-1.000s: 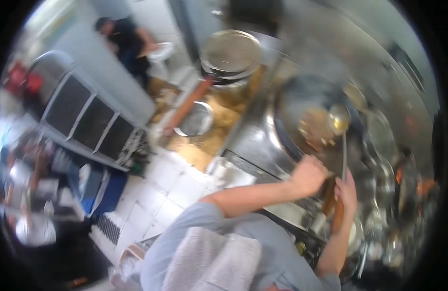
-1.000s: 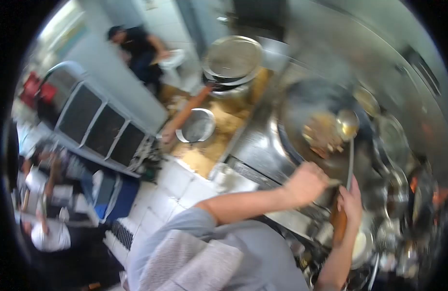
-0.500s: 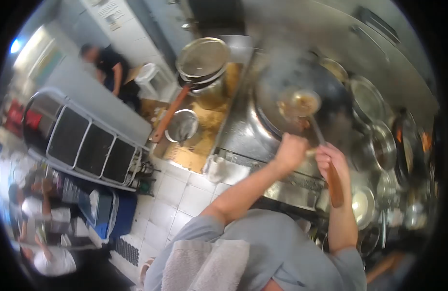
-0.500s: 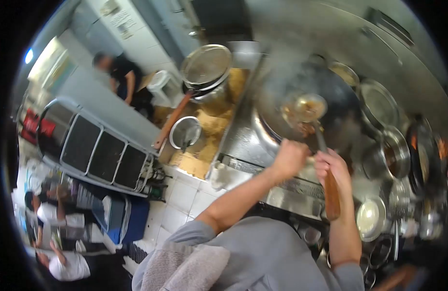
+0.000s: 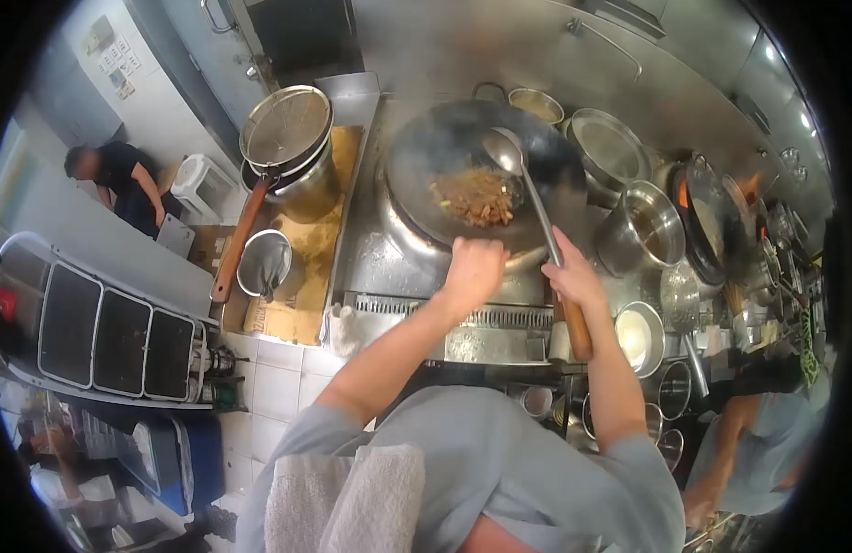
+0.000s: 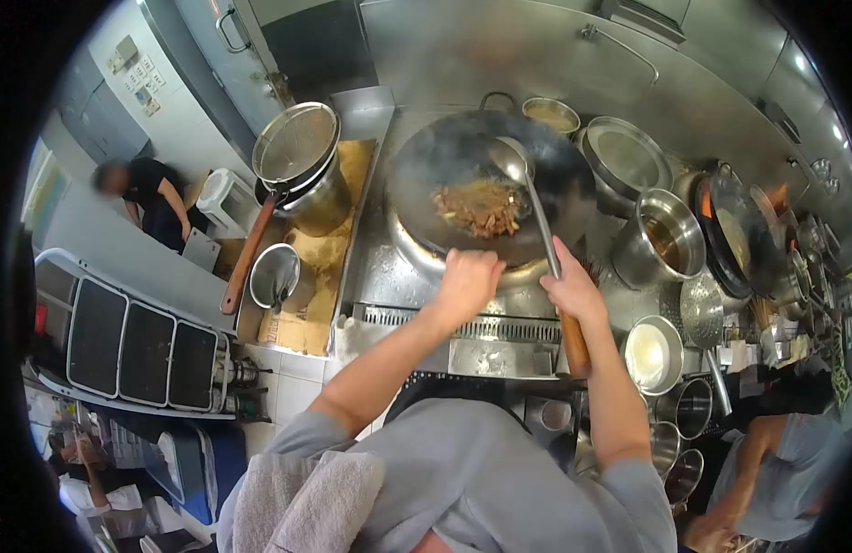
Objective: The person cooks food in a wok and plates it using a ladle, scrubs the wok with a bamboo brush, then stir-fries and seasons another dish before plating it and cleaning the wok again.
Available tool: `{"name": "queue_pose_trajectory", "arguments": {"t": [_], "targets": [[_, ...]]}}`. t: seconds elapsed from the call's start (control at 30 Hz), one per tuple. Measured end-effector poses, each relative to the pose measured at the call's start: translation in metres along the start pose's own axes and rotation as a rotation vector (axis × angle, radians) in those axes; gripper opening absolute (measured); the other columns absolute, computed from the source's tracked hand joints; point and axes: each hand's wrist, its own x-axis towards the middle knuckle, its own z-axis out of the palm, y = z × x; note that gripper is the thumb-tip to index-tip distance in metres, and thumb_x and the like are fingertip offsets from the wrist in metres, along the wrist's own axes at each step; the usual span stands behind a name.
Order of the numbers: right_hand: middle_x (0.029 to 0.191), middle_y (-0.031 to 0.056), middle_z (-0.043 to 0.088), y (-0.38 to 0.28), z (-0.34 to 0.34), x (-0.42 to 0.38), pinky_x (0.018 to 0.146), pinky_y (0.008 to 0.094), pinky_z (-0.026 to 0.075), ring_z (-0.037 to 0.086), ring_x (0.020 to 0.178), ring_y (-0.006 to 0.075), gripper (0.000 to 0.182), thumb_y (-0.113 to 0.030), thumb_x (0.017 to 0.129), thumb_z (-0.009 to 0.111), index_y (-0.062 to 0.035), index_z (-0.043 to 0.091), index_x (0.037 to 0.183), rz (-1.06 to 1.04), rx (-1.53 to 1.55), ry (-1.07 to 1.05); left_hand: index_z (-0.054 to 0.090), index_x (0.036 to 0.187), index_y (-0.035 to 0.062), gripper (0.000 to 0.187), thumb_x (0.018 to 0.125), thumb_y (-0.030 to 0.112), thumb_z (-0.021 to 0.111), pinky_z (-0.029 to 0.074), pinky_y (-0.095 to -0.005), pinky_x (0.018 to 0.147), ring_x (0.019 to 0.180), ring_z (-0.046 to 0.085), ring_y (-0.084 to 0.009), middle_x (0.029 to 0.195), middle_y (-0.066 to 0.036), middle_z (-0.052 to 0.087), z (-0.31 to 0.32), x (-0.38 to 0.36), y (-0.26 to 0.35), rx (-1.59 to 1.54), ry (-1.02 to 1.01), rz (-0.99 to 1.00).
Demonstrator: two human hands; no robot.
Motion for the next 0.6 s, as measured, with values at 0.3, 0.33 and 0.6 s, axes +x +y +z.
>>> {"name": "queue_pose_trajectory", "arguments": {"t": [0.3, 0.33, 0.6], "targets": [[0.07, 0.0041, 0.051, -0.016, 0.014, -0.04, 0.042, 0.0288, 0.044, 0.05, 0.046, 0.0128, 0.082, 0.0, 0.081, 0.057, -0.0169, 0.02, 0.152, -0.001, -0.091, -0.126, 0.059, 0.073, 0.006, 0.019, 0.087, 0.019, 0.06, 0.041, -0.0456, 0.068, 0.071, 0.064, -0.0313, 0.071, -0.014, 0.064, 0.006, 0.004, -0.003, 0.055, -0.055, -0.046], [0.07, 0.0042, 0.051, -0.015, 0.013, -0.042, 0.042, 0.0288, 0.044, 0.05, 0.046, 0.013, 0.082, 0.0, 0.081, 0.057, -0.0166, 0.02, 0.152, 0.015, -0.069, -0.152, 0.059, 0.072, 0.0061, 0.018, 0.086, 0.018, 0.061, 0.04, -0.0462, 0.067, 0.071, 0.064, -0.0315, 0.07, -0.014, 0.064, 0.006, 0.002, -0.002, 0.023, -0.057, -0.039], [0.072, 0.0114, 0.057, -0.038, 0.035, -0.017, 0.044, 0.0321, 0.047, 0.052, 0.044, 0.0166, 0.079, -0.005, 0.08, 0.052, -0.0127, 0.019, 0.152, -0.047, -0.281, -0.074, 0.062, 0.076, 0.005, 0.018, 0.088, 0.019, 0.059, 0.041, -0.0476, 0.068, 0.07, 0.064, -0.0341, 0.072, -0.015, 0.065, 0.009, 0.008, -0.008, 0.006, -0.071, -0.001]]}}
